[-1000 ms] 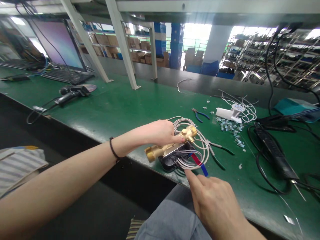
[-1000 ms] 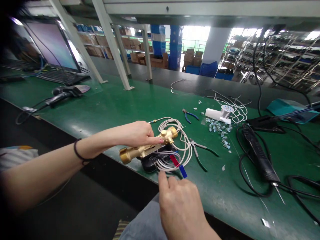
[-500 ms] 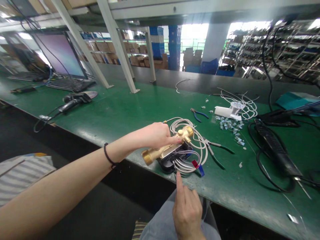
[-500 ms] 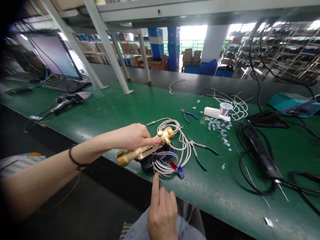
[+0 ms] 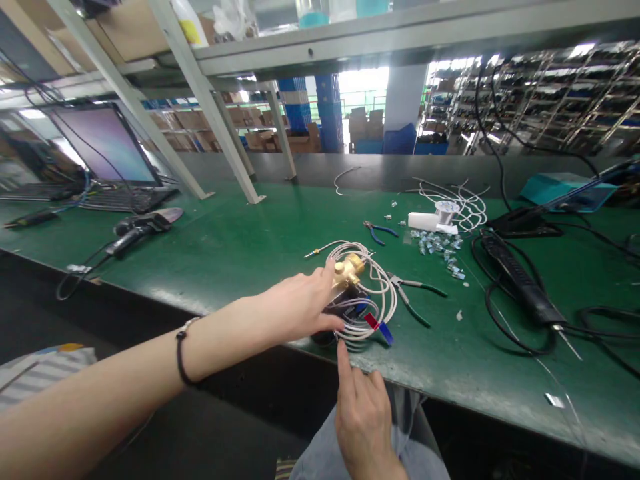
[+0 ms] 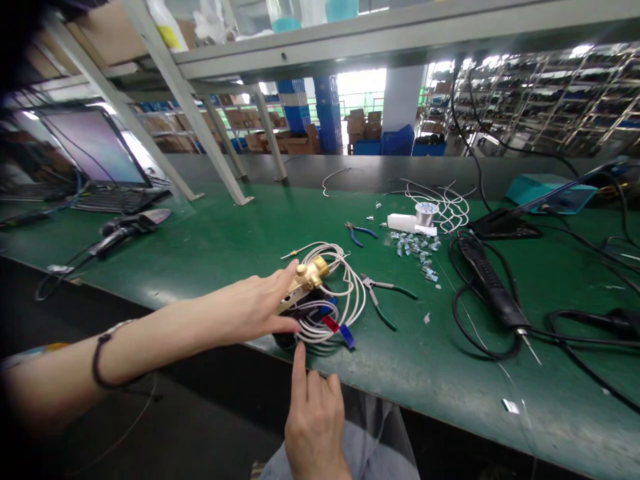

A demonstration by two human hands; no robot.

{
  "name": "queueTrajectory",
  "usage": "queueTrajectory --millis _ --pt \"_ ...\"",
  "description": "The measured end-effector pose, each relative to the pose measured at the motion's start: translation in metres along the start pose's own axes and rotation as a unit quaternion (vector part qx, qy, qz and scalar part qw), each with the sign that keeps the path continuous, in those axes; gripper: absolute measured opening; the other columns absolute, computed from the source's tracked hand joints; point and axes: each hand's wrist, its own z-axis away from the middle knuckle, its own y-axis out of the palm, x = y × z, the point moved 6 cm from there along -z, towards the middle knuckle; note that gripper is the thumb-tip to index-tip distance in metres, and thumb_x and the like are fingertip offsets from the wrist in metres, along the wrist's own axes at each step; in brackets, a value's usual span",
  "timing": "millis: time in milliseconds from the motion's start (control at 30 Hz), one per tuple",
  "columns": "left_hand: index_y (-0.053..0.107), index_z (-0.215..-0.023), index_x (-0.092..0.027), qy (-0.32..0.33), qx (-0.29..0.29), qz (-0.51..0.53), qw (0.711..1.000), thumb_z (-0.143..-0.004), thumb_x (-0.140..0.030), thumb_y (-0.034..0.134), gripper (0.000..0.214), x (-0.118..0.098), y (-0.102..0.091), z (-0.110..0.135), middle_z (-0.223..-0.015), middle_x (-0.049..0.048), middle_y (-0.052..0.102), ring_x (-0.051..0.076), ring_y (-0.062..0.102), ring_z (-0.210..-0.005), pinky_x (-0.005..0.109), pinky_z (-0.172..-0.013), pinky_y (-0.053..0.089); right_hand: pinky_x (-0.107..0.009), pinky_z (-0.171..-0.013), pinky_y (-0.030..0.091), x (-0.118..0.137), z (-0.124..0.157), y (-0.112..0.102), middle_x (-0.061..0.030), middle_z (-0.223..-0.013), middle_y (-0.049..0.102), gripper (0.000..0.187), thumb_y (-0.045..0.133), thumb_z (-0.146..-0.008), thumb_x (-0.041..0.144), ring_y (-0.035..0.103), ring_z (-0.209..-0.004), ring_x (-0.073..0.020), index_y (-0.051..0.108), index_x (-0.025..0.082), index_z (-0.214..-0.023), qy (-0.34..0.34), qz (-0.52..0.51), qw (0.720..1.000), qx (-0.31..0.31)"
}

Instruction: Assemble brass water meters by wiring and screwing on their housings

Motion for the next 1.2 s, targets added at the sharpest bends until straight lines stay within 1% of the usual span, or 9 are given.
queueTrajectory --millis 67,133,300,467,633,767,967,1100,1200 --pt "0.023 -0.139 0.001 0.001 0.019 -0.025 1.0 -0.072 -0.049 0.071 0.096 -0.004 0.004 0.003 -0.112 0.0226 0.061 0.033 0.066 -0.093 0.033 -0.072 0.051 -0.034 -0.058 0.042 0.0 0.001 0.002 -0.0037 -0.066 0.053 0.056 0.028 -0.088 0.002 0.049 -0.057 -0.0162 0.021 0.0 -0.143 0.004 -0.009 1.0 0.003" --pt "0.027 -0.137 0.001 -0.007 0.021 -0.065 0.998 -0.07 -0.044 0.074 0.093 -0.005 0.007 0.003 -0.107 0.0209 0.063 0.032 0.068 -0.088 0.033 -0.069 0.051 -0.033 -0.057 0.042 -0.001 0.001 0.003 -0.0033 -0.064 0.053 0.056 0.027 -0.087 0.002 0.049 -0.056 -0.0162 0.022 0.0 -0.143 0.01 -0.023 1.0 0.005" --pt "0.036 -0.13 -0.002 0.009 -0.002 -0.122 0.992 -0.075 -0.046 0.069 0.077 -0.003 0.008 -0.002 -0.095 0.0158 0.065 0.029 0.069 -0.077 0.031 -0.062 0.052 -0.034 -0.06 0.042 -0.003 0.0 0.001 -0.0041 -0.067 0.056 0.058 0.029 -0.085 -0.001 0.053 -0.059 -0.0168 0.024 0.002 -0.142 0.026 -0.051 0.998 0.0" --pt "0.037 -0.129 0.0 0.038 -0.026 -0.147 0.988 -0.079 -0.049 0.063 0.075 -0.004 0.008 0.0 -0.086 0.0116 0.062 0.027 0.067 -0.068 0.03 -0.053 0.049 -0.034 -0.06 0.042 -0.004 -0.001 0.0 -0.0047 -0.068 0.057 0.057 0.029 -0.083 -0.001 0.052 -0.059 -0.0165 0.03 0.002 -0.14 0.03 -0.053 0.998 0.012" --pt "0.037 -0.13 0.002 0.046 -0.055 -0.19 0.979 -0.086 -0.049 0.049 0.068 -0.007 0.01 0.002 -0.086 0.0136 0.059 0.025 0.064 -0.06 0.03 -0.048 0.046 -0.033 -0.059 0.04 -0.004 -0.003 0.0 -0.0042 -0.065 0.057 0.053 0.029 -0.084 0.0 0.052 -0.057 -0.0161 0.036 0.002 -0.136 0.028 -0.047 0.998 0.009" --pt "0.041 -0.128 -0.001 0.03 -0.071 -0.212 0.974 -0.085 -0.048 0.05 0.065 -0.007 0.012 0.002 -0.09 0.0182 0.06 0.024 0.063 -0.061 0.028 -0.047 0.044 -0.033 -0.06 0.04 -0.005 -0.007 -0.001 -0.0053 -0.067 0.059 0.053 0.028 -0.083 -0.001 0.054 -0.061 -0.0168 0.036 0.001 -0.135 0.029 -0.053 0.998 0.019" --pt "0.044 -0.126 -0.002 0.065 -0.076 -0.213 0.972 -0.089 -0.039 0.045 0.053 -0.005 0.012 0.0 -0.084 0.0122 0.059 0.022 0.061 -0.062 0.029 -0.048 0.044 -0.033 -0.062 0.039 -0.007 -0.015 -0.014 -0.0063 -0.07 0.062 0.049 0.03 -0.083 -0.002 0.056 -0.061 -0.0172 0.044 0.001 -0.13 0.029 -0.044 0.998 0.025" --pt "0.038 -0.131 0.005 0.089 -0.091 -0.238 0.963 -0.089 -0.04 0.047 0.062 -0.007 0.011 0.004 -0.092 0.0178 0.062 0.023 0.062 -0.063 0.032 -0.047 0.046 -0.034 -0.062 0.038 -0.012 -0.015 -0.022 -0.006 -0.07 0.064 0.044 0.033 -0.085 0.001 0.056 -0.059 -0.0172 0.048 0.002 -0.127 0.036 -0.036 0.998 0.031" --pt "0.041 -0.131 0.0 0.112 -0.136 -0.268 0.947 -0.089 -0.032 0.049 0.053 -0.013 0.01 0.012 -0.117 0.0246 0.057 0.026 0.064 -0.074 0.034 -0.052 0.05 -0.034 -0.064 0.039 -0.015 -0.013 -0.025 -0.0065 -0.071 0.065 0.043 0.034 -0.086 0.001 0.059 -0.065 -0.0188 0.049 0.002 -0.127 0.044 -0.038 0.998 0.039"
